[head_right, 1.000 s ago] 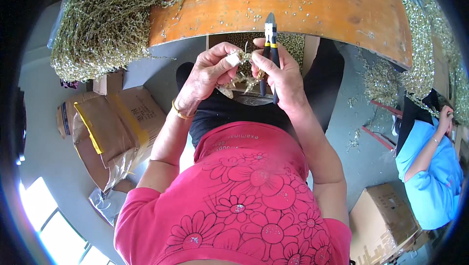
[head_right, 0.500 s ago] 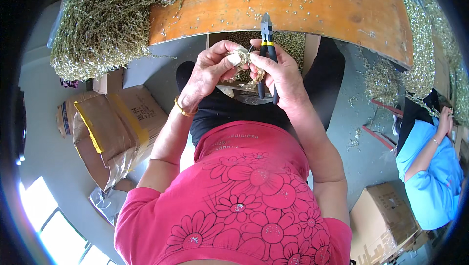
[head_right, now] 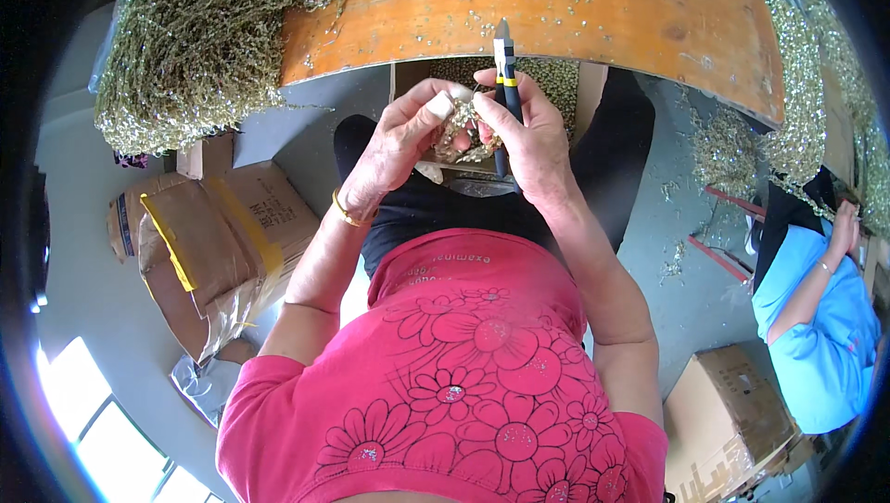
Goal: Trimming and cutting gold-colored tinsel decorative strands using pliers at a workshop table.
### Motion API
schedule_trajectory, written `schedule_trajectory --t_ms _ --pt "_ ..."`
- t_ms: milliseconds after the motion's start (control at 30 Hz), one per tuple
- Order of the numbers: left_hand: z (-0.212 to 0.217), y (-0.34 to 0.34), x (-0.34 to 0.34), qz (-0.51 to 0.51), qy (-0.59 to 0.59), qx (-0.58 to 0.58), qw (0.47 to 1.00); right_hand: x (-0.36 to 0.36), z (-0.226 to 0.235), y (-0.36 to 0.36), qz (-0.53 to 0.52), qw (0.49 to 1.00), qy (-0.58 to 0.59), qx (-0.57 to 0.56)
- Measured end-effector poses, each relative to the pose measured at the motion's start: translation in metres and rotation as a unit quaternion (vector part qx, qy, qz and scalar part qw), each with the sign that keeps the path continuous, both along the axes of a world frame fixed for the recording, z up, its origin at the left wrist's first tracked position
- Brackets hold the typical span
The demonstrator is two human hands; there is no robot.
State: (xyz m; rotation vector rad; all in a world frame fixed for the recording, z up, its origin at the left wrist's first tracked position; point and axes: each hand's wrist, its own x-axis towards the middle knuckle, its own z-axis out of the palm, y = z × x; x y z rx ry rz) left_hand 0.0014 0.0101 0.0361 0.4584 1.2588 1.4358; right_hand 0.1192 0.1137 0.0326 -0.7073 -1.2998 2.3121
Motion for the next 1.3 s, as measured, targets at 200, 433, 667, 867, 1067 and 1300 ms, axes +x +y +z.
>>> schedule_trajectory --t_ms 200,433,667,867,1067,1300 --pt "-0.001 -0.004 -0.009 -0.039 0.198 -0.001 0.979 -0.001 0.005 -0.001 -0.015 0.997 -0.066 0.028" --pt "-0.003 0.001 0.002 0.025 0.192 0.003 0.981 0.0 -0.002 -0.002 -0.014 0.997 -0.045 0.068" --pt "-0.012 -0.002 -0.001 -0.032 -0.199 0.054 0.978 0.004 0.005 0.007 0.026 0.996 -0.01 0.087" --pt "-0.025 0.0 0.006 -0.04 -0.324 0.107 0.939 0.007 -0.006 0.01 0.019 1.0 0.003 0.022" --pt "-0.013 0.0 0.005 -0.006 -0.072 0.05 0.996 0.008 -0.006 0.01 0.007 1.0 0.0 0.012" --pt "-0.015 -0.005 0.001 -0.034 -0.078 0.064 0.994 0.002 -0.01 0.003 -0.065 0.993 -0.039 0.087"
